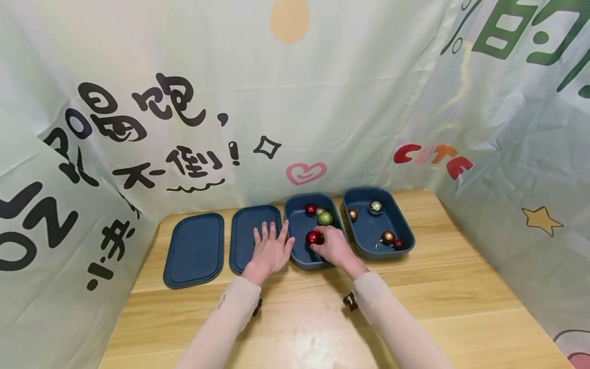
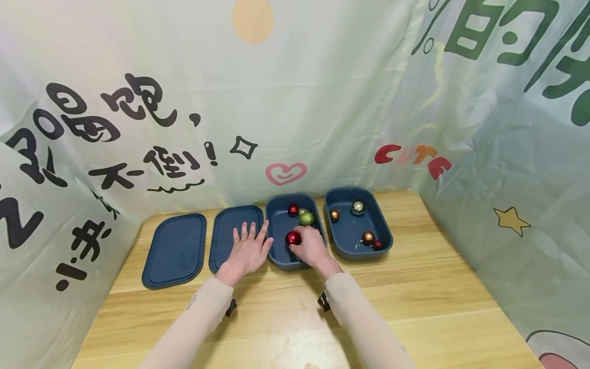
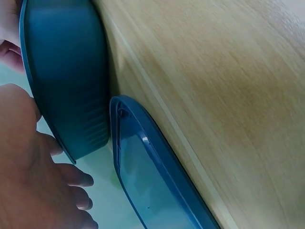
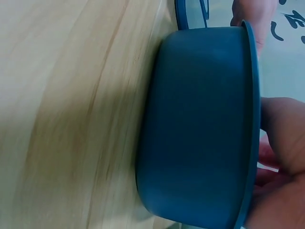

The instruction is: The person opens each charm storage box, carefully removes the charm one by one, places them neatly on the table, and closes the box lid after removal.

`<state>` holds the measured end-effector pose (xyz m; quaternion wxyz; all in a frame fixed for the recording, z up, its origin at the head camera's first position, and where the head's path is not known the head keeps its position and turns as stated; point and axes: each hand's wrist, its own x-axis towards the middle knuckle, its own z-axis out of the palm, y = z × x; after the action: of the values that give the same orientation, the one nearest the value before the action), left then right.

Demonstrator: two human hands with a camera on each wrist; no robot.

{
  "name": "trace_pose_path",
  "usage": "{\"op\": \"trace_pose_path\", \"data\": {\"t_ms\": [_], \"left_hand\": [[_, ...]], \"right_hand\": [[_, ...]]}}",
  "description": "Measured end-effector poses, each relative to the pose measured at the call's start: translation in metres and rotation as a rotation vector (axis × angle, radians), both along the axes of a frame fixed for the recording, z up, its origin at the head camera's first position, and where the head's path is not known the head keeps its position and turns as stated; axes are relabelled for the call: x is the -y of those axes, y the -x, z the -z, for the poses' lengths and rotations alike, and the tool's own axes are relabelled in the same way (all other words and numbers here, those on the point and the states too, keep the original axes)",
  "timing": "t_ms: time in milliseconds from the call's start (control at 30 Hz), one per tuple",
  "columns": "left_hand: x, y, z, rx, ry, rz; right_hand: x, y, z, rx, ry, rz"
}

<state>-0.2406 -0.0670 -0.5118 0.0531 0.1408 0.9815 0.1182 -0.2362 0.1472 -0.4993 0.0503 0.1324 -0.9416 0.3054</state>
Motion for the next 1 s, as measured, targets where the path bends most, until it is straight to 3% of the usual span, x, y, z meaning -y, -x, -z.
{"op": "trace_pose_path", "data": {"t_ms": [867, 1000], "left_hand": [[0.003, 0.003, -0.003, 0.004, 0.016, -0.001], [0.004, 0.003, -0.003, -0.021, 0.01, 0.004]], "right_hand": [[-0.004, -0.046, -0.006, -0.161, 0.016, -0.153], [-0.004, -0.053, -0.01, -0.177, 0.013, -0.164]]}}
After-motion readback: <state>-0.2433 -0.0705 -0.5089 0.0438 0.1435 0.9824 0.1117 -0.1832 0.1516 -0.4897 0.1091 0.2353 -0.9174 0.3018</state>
